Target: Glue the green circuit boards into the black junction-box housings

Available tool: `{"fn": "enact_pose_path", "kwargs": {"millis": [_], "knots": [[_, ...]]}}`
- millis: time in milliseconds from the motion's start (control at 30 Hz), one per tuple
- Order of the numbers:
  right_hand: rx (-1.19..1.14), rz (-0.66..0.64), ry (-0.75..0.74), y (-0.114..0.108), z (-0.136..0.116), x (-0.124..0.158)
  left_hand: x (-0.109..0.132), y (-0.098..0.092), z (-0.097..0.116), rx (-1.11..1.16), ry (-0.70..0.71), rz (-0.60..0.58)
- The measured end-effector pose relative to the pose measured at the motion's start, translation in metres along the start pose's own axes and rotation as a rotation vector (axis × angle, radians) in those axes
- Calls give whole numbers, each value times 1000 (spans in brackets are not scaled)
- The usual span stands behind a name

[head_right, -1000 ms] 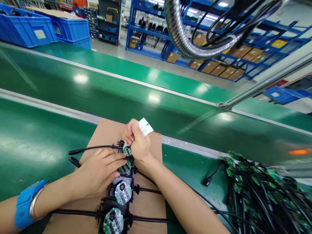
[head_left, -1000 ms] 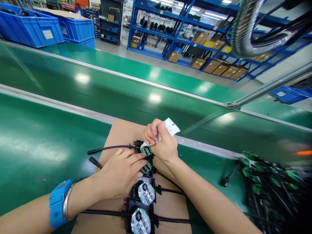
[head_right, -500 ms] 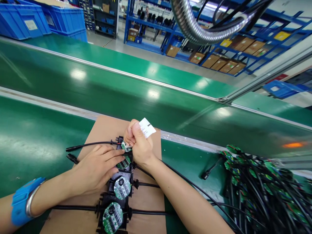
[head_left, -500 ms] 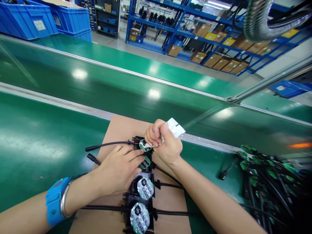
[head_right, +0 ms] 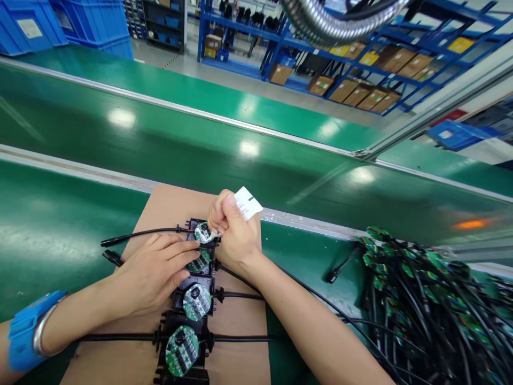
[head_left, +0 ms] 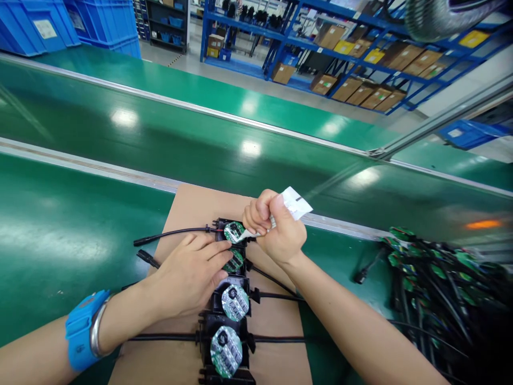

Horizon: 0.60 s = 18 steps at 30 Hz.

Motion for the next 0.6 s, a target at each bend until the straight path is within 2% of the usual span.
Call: {"fn": "enact_pose_path", "kwargs": {"millis": [200, 367, 500, 600], "knots": [[-36, -45, -33, 1, 2, -8, 1, -1, 2, 8, -14, -11], [-7, -27, -61, 1, 7, -13, 1, 0, 0, 5, -7, -4], [63, 11, -63, -4, 2, -10, 0, -8, 3, 5, -9, 13], [88, 42, -77, -1, -9, 0, 4, -17, 15, 7, 4, -14]]}}
Point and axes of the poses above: each hand's wrist, its own x-axis away from the middle knuckle, its own y-axis out of the palm, z = x × y, the point moved 1 cm from there along -x, towards the middle knuckle, and after that the axes turned 12 degrees about y, right-handed, at the moved point
